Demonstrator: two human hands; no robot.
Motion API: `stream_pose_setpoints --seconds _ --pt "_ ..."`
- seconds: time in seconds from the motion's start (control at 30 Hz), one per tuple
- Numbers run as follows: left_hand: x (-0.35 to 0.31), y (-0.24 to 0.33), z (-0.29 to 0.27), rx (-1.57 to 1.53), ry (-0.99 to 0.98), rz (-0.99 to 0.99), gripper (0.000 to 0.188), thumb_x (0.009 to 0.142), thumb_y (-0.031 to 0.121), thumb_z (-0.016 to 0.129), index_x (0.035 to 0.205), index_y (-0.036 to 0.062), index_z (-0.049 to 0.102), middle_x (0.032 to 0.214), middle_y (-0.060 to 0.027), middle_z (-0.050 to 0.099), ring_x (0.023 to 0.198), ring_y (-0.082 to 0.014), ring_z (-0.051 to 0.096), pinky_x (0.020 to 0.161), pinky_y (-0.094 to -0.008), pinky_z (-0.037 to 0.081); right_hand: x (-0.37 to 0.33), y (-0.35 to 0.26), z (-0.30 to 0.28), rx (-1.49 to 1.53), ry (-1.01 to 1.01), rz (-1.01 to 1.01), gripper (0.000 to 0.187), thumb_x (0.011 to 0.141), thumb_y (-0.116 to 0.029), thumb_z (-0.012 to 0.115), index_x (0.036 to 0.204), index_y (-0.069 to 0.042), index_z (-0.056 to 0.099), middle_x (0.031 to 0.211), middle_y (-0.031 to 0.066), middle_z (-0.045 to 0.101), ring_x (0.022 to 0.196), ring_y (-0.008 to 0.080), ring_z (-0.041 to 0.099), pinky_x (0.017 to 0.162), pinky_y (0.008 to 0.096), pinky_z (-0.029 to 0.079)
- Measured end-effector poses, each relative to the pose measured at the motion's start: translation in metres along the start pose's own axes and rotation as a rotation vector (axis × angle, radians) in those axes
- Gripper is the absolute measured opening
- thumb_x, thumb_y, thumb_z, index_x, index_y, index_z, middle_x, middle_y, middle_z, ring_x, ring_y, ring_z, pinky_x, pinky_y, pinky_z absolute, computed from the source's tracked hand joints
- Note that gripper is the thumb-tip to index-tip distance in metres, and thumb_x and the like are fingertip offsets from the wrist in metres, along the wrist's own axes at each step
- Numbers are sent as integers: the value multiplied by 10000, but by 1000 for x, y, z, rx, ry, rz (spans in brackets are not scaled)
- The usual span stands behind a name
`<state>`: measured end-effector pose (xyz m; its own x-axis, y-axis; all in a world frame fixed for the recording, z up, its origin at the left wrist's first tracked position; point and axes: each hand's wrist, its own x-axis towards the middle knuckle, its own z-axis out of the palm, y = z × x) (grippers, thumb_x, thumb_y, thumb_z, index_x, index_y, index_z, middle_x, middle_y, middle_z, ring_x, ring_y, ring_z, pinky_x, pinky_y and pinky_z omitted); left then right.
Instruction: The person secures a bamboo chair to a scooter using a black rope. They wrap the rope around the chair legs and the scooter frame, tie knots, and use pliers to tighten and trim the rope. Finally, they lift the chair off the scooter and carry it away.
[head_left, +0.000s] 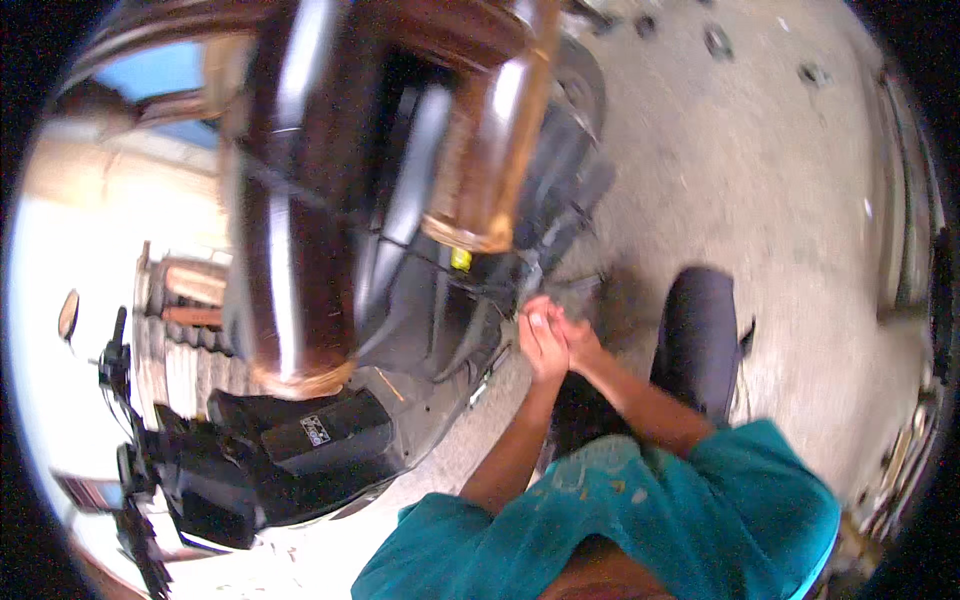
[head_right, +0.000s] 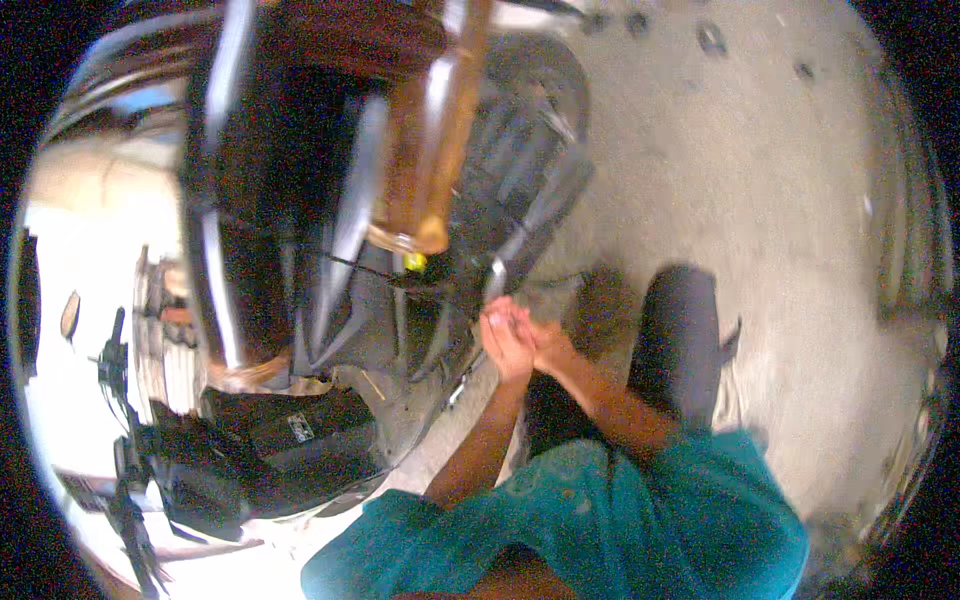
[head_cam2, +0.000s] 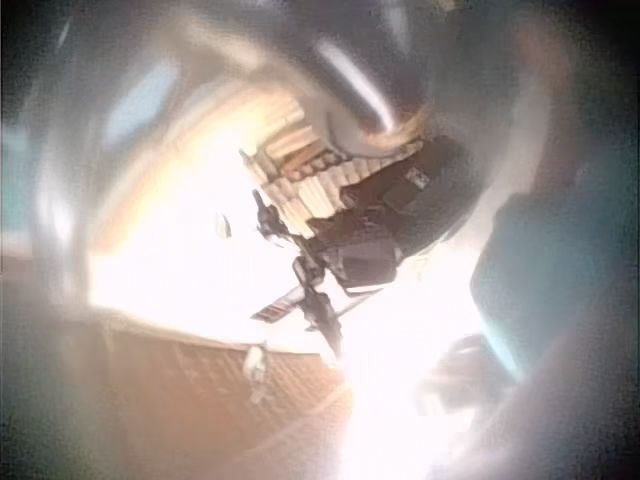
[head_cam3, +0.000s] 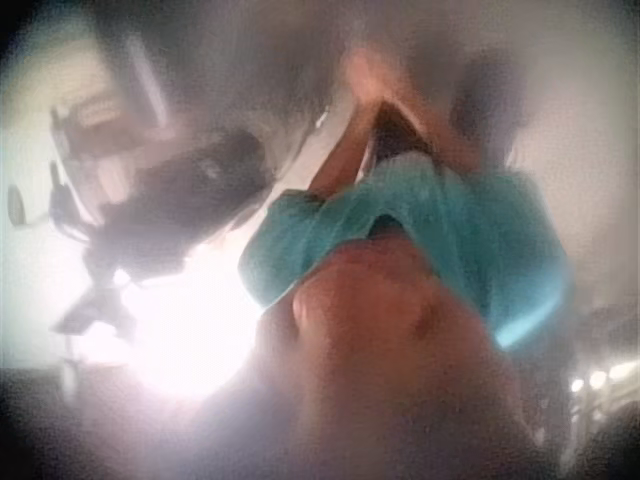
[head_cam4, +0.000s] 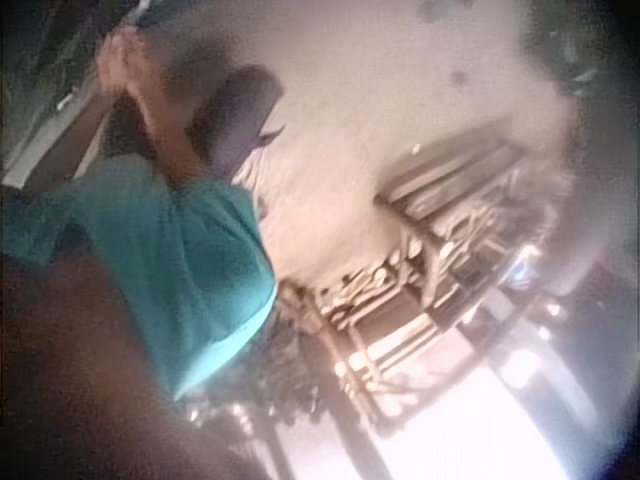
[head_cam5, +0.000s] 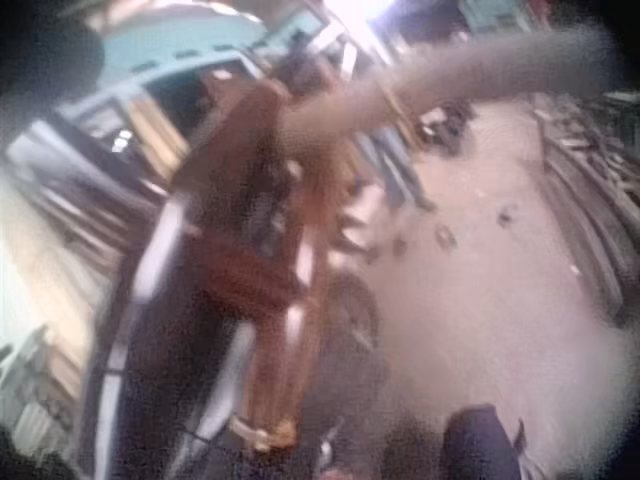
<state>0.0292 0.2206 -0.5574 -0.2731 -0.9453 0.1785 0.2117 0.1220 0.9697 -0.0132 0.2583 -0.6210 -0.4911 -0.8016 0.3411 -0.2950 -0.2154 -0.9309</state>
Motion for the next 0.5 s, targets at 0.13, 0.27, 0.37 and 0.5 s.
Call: stream_pose_setpoints --seconds 0.13,0.27,0.37,0.5 --pt "10 37 11 -25 -20 44 338 1000 347 413 848 48 459 747 -59 543 645 -173 534 651 -356 483 -9 21 4 -81 35 -134 448 854 -193 626 1278 -67 556 1161 118 639 1008 218 650 791 291 518" --pt "20 15 12 500 60 309 248 965 244 436 806 57 469 669 -57 503 566 -215 491 541 -372 426 20 3 -2 -570 39 -356 391 818 -192 632 1193 -83 595 1123 100 633 947 193 659 681 275 521" --pt "24 -141 -58 906 -93 554 204 877 283 516 826 86 499 704 -58 521 602 -252 501 556 -400 428 28 -24 7 -660 50 -413 355 819 -217 615 1152 -94 605 1080 86 634 925 181 655 642 277 518" --pt "15 -196 -71 852 -207 463 289 814 384 553 885 104 542 789 -33 545 723 -255 524 642 -393 445 7 35 14 -380 -23 -144 344 855 -270 567 1151 -97 590 1067 68 626 924 174 644 661 286 514"
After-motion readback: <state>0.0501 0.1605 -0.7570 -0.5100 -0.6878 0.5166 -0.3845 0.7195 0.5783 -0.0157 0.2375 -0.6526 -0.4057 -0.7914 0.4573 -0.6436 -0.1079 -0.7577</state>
